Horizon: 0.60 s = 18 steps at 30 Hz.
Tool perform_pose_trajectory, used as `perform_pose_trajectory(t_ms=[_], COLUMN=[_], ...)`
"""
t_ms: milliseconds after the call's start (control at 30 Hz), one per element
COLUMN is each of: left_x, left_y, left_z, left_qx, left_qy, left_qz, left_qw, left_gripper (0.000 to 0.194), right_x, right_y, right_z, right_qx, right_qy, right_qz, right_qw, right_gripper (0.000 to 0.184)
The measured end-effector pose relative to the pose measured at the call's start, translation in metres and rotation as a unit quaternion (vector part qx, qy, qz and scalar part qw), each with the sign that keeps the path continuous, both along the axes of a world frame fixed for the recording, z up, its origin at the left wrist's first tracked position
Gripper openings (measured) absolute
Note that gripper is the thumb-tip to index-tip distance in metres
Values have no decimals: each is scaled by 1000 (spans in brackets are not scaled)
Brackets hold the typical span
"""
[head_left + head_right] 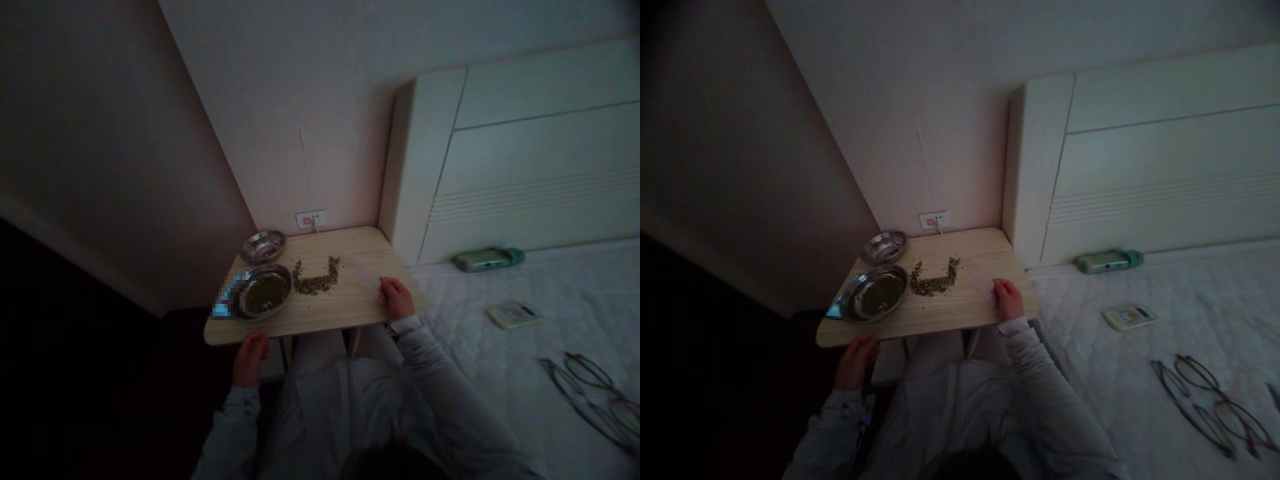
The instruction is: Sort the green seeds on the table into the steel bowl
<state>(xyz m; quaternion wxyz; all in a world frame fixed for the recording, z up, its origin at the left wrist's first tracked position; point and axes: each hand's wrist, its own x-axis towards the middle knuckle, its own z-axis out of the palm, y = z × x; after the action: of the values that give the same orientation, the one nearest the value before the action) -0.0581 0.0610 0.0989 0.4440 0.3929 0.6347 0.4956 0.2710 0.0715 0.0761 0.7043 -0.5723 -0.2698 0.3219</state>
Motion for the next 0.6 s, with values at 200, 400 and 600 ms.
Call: perform_pose_trajectory(t_ms=[200, 400, 600], left_x=[-11, -7, -10], left_y=[17, 22, 36], left_z=[8, 31, 41], left_qx=[-34, -94, -117], left_qy=[-99, -102, -93], left_qz=[90, 96, 53], left_qw=[990, 986, 987], left_gripper=[38, 36, 32], right_x=[-1, 0, -1], right_y=[1, 0, 0], right_z=[-2, -1, 4], right_qx=[-5, 1, 17], right_qy=[51, 60, 71], right_qz=[0, 1, -5], right_qw=[999, 998, 997], right_gripper=[34, 33, 31])
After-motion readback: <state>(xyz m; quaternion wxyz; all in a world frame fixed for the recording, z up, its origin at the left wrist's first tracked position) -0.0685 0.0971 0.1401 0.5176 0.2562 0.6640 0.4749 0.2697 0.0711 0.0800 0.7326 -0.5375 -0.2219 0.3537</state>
